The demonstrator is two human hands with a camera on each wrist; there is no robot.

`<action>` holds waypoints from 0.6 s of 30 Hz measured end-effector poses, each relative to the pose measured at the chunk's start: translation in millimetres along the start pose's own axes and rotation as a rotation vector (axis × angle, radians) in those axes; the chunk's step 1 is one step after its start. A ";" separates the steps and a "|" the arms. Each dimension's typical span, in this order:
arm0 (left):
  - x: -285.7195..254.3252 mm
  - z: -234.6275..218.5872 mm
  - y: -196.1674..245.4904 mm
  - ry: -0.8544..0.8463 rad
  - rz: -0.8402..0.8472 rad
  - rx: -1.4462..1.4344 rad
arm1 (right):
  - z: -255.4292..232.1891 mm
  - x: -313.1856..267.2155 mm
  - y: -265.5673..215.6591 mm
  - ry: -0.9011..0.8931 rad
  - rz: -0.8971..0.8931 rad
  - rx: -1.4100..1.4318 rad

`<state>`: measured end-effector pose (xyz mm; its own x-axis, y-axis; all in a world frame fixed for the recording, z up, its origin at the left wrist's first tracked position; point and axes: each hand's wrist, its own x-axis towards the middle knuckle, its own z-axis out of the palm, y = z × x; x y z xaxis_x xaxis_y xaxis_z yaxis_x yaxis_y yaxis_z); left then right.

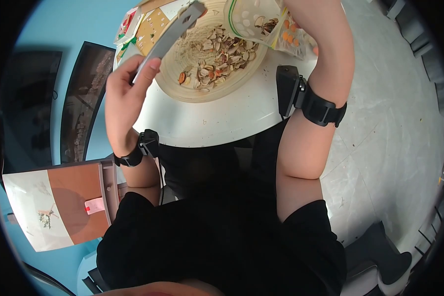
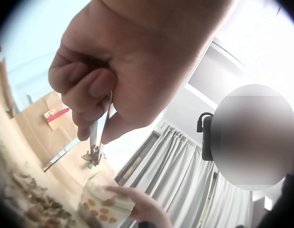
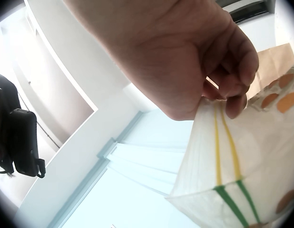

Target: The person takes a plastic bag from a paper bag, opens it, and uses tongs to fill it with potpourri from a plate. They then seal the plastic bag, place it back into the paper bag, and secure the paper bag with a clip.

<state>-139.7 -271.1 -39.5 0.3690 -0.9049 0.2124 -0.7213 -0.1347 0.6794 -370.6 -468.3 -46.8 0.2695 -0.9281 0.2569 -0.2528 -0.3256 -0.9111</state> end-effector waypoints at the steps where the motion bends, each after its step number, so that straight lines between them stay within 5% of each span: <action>1: 6.6 0.7 9.5 0.006 0.055 0.009 | 1.4 0.2 -0.8 0.001 -0.004 0.016; 7: 28.7 27.7 28.0 0.008 0.095 0.032 | 21.0 5.8 1.8 0.097 -0.004 0.103; 11: 16.3 15.2 -7.9 0.045 -0.181 -0.033 | 7.3 3.1 -2.8 0.046 0.101 0.011; 18: 22.3 26.9 -54.3 -0.133 -0.346 0.198 | 3.9 0.4 -5.5 0.082 0.131 -0.007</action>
<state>-108.1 -294.8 -90.5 0.5401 -0.8349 -0.1059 -0.6713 -0.5032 0.5442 -365.5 -466.2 -42.9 0.1575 -0.9742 0.1620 -0.2870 -0.2021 -0.9364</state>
